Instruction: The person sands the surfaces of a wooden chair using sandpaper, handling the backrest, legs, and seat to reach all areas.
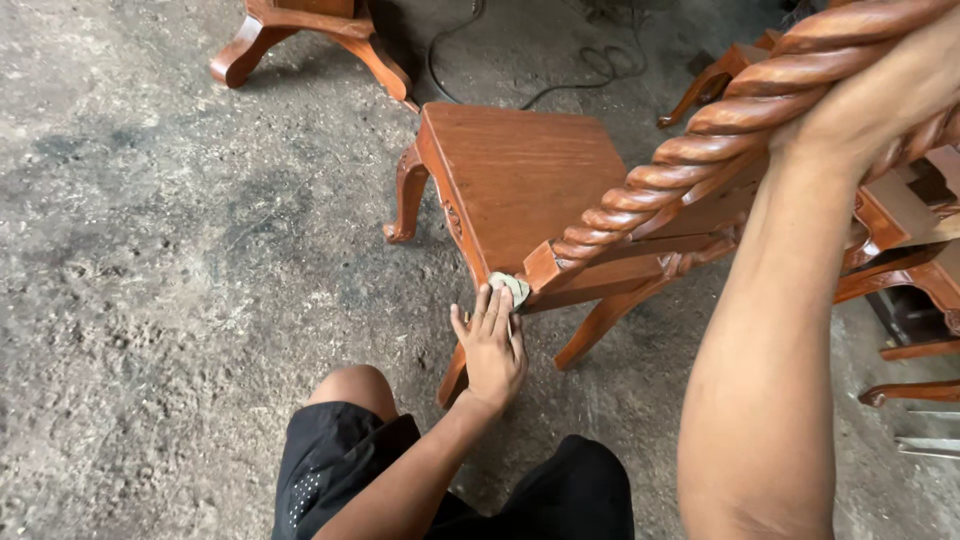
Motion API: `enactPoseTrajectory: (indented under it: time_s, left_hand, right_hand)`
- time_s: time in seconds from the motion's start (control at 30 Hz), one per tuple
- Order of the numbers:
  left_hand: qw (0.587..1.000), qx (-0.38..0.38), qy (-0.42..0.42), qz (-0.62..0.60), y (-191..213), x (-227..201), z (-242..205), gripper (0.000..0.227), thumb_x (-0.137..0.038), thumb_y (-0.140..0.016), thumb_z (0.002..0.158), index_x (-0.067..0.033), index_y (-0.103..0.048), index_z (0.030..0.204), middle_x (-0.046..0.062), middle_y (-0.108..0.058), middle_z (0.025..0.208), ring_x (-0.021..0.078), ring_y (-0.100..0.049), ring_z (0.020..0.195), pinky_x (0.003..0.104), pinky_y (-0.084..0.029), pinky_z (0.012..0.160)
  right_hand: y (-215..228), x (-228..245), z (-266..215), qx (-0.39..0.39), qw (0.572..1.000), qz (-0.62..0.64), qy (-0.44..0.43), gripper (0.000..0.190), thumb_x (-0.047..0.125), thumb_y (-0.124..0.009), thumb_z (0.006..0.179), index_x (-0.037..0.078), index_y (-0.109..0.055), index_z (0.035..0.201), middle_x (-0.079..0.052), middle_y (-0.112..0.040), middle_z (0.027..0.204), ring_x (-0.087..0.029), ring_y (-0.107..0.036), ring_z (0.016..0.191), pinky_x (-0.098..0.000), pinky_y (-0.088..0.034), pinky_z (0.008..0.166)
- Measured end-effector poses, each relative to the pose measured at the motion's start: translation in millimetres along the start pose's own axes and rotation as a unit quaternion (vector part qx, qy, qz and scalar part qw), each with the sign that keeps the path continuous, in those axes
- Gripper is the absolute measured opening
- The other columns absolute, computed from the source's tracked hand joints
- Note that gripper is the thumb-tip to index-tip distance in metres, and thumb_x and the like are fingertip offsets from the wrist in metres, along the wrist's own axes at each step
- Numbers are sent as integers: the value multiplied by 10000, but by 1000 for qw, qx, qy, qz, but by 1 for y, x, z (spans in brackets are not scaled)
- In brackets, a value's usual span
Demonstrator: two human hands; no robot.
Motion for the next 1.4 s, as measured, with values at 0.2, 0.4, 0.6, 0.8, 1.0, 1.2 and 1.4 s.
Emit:
enactPoseTrajectory:
  time_s: [0.2, 0.4, 0.6, 0.8, 1.0, 1.2, 1.4]
  left_hand:
    - [992, 33, 22, 120, 3, -40, 8, 467, -169, -585, 910, 77, -593, 1307, 224, -604, 1379, 404, -476, 1399, 675, -219, 1166]
    - [992, 20, 9, -128, 64, -68, 46, 340, -181, -497, 989, -14, -651, 1242, 180, -727, 1211, 390, -645, 1192, 504, -455, 1075]
    - [944, -10, 22, -329, 47, -124, 127, 398, -215, -471, 1087, 57, -595, 1352, 243, -696, 1259, 283, -669, 1158, 386, -501, 989]
    - [849, 120, -156, -490, 32, -238, 278, 527, -410, -447, 1112, 65, -675, 1107, 86, -718, 913, 92, -582, 874, 297, -533, 807]
    - [820, 161, -71, -544, 16, -260, 305, 461, -335, -491, 1072, 70, -703, 1016, 66, -698, 832, 91, -587, 787, 310, -530, 745]
    - [863, 272, 75, -418, -8, -72, 174, 393, -310, -493, 1038, 22, -702, 1057, 40, -722, 887, 93, -612, 829, 307, -515, 781]
    - [879, 338, 129, -310, 36, -21, 187, 355, -279, -626, 1043, 41, -762, 972, 83, -699, 836, 110, -579, 760, 312, -500, 694]
  right_hand:
    - [-3, 12, -6, -43, 998, 20, 28, 334, 279, -397, 1166, 22, -610, 1167, -14, -604, 1081, -130, -573, 1033, -330, -491, 989]
    - [-20, 19, 0, -47, 997, 44, 38, 326, 262, -402, 1159, 17, -615, 1182, -13, -612, 1097, -130, -580, 1050, -331, -492, 1000]
    - [-18, 5, -4, -80, 997, 8, 0, 283, 234, -411, 1149, 19, -595, 1152, -5, -581, 1084, -118, -543, 1032, -314, -480, 967]
    - [-33, 8, -6, -112, 981, 133, -83, 253, 183, -425, 1121, 13, -611, 1137, -27, -654, 1090, -126, -602, 1009, -309, -507, 918]
    - [-35, 40, -14, -101, 991, -64, -54, 371, 250, -386, 1157, -15, -644, 1122, -58, -700, 1021, -120, -626, 942, -305, -520, 879]
    - [-29, 44, -13, -92, 972, -180, -123, 329, 227, -441, 1133, -9, -667, 1167, -103, -716, 928, -163, -641, 857, -322, -516, 816]
    - [-39, 99, -68, -37, 920, -391, -14, 450, 178, -545, 1111, 13, -510, 1528, -178, -595, 1279, -246, -626, 1176, -389, -483, 1038]
Point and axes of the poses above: each hand's wrist, its own z-axis towards the middle knuckle, its own y-axis out of the back of the hand, x = y × z, the point moved 5 cm from there along z, towards the middle knuckle
